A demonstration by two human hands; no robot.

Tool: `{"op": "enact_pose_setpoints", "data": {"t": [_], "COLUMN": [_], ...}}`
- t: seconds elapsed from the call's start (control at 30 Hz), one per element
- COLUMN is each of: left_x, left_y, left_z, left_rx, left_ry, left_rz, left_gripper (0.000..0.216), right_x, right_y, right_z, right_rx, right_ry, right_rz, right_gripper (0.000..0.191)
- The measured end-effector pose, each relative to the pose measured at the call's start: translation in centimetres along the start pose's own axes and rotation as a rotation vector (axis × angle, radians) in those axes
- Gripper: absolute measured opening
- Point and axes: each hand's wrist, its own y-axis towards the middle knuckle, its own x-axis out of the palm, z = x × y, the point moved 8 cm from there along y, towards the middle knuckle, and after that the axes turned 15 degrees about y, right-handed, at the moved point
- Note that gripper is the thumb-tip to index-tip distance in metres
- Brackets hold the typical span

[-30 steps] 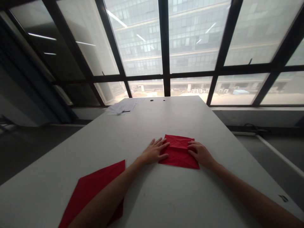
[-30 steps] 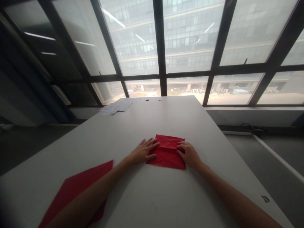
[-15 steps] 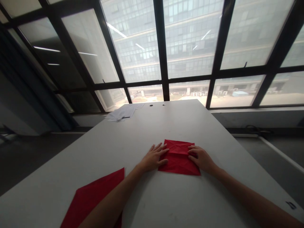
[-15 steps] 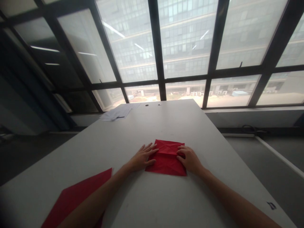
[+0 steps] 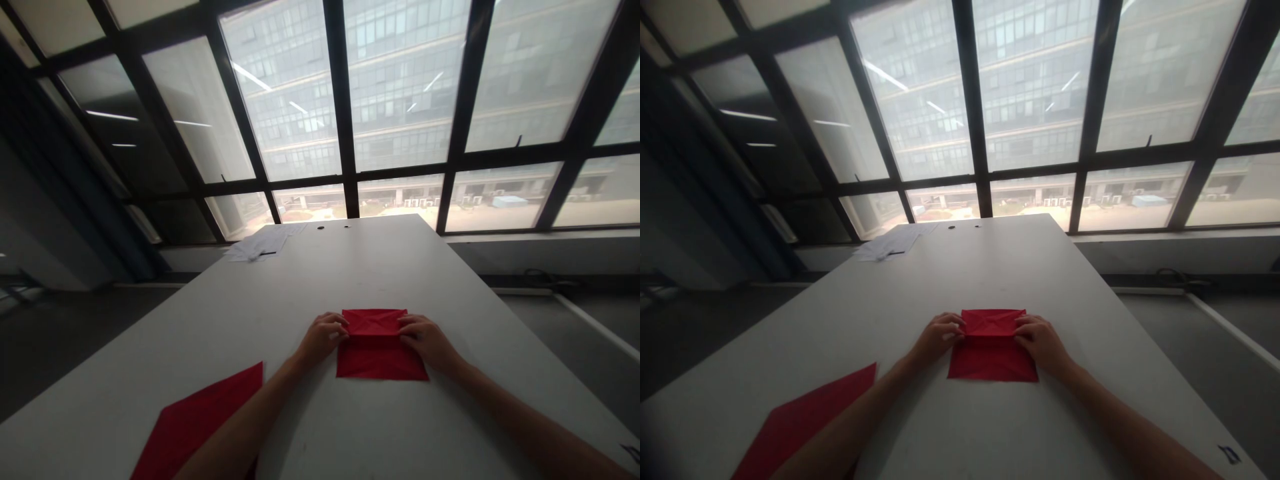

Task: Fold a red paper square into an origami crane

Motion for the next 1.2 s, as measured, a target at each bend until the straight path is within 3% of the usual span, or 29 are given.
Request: {"op": "enact_pose_setpoints", "data": {"t": [1.03, 1.2], "left_x": [0.4, 0.0], "left_y": [0.5, 0.4], "left_z": [-0.2, 1.3], "left_rx": [-0.014, 0.027], "left_ry": [-0.162, -0.249], "left_rz": [0.005, -0.082], "left_gripper": [0.017, 0.024], "right_x": [-1.0, -0.9], "right_y": [0.0, 0.0], "right_z": [-0.4, -0.1], "right_rx": [0.024, 0.038], "right_ry": [-0.018, -0.087], "right_rz": [0.069, 0.07], "right_gripper": [0.014, 0.016]}}
